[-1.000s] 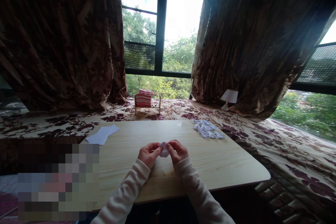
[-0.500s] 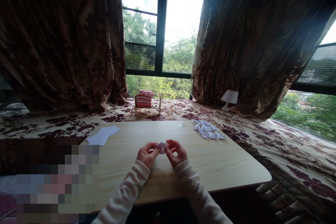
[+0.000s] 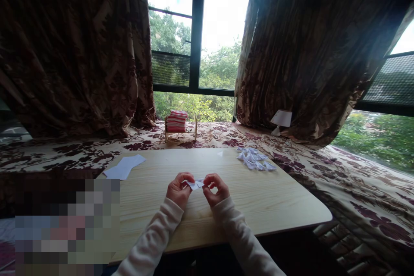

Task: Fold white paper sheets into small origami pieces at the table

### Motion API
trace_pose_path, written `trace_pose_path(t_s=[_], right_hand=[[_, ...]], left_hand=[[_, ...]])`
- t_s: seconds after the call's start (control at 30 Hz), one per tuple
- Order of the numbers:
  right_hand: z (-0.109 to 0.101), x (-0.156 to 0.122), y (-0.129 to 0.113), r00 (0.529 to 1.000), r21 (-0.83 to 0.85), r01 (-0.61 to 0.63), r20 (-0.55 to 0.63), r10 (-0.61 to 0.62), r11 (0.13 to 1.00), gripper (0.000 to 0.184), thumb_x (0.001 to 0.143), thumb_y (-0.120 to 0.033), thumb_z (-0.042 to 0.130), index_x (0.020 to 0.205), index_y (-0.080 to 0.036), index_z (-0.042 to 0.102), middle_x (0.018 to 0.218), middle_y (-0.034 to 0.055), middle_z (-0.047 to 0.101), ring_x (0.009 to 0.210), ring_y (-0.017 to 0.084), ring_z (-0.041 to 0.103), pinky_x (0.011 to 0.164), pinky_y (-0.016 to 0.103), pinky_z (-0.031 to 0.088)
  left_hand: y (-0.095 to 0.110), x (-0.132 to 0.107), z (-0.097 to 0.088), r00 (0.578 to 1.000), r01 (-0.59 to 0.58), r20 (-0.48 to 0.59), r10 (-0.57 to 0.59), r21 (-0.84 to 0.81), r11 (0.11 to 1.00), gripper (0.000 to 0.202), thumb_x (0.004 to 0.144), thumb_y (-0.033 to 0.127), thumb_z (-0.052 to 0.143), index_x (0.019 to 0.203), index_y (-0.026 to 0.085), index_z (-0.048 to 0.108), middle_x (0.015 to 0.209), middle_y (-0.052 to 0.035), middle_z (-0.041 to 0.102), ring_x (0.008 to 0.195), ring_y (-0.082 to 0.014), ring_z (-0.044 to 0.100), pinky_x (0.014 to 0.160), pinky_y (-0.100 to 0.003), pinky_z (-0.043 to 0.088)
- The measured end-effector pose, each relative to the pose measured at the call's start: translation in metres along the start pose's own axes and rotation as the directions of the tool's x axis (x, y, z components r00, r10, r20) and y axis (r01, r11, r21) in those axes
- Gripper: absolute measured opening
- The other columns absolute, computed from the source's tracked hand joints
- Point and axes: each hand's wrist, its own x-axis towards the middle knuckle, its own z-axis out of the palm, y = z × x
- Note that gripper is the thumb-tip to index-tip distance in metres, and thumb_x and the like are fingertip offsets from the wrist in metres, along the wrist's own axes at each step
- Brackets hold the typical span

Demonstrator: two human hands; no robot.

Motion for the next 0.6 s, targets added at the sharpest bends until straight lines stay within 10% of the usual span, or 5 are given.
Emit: trace_pose_path(t_s=[0.6], right_hand=[[-0.001,0.0,-0.005,0.997,0.007,0.078,-0.024,-0.077,0.997,0.018,0.059,-0.009,0.051,0.073,-0.02,0.053,0.068,-0.0016,0.053,0.059,0.012,0.05,0.05,0.023,0.039]], left_hand=[[-0.012,0.002,-0.006,1.0,-0.015,-0.009,0.016,0.073,0.997,0.008,0.054,0.011,0.06,0.06,0.016,0.058,0.074,-0.0006,0.055,0.071,-0.0135,0.053,0.061,-0.021,0.044]])
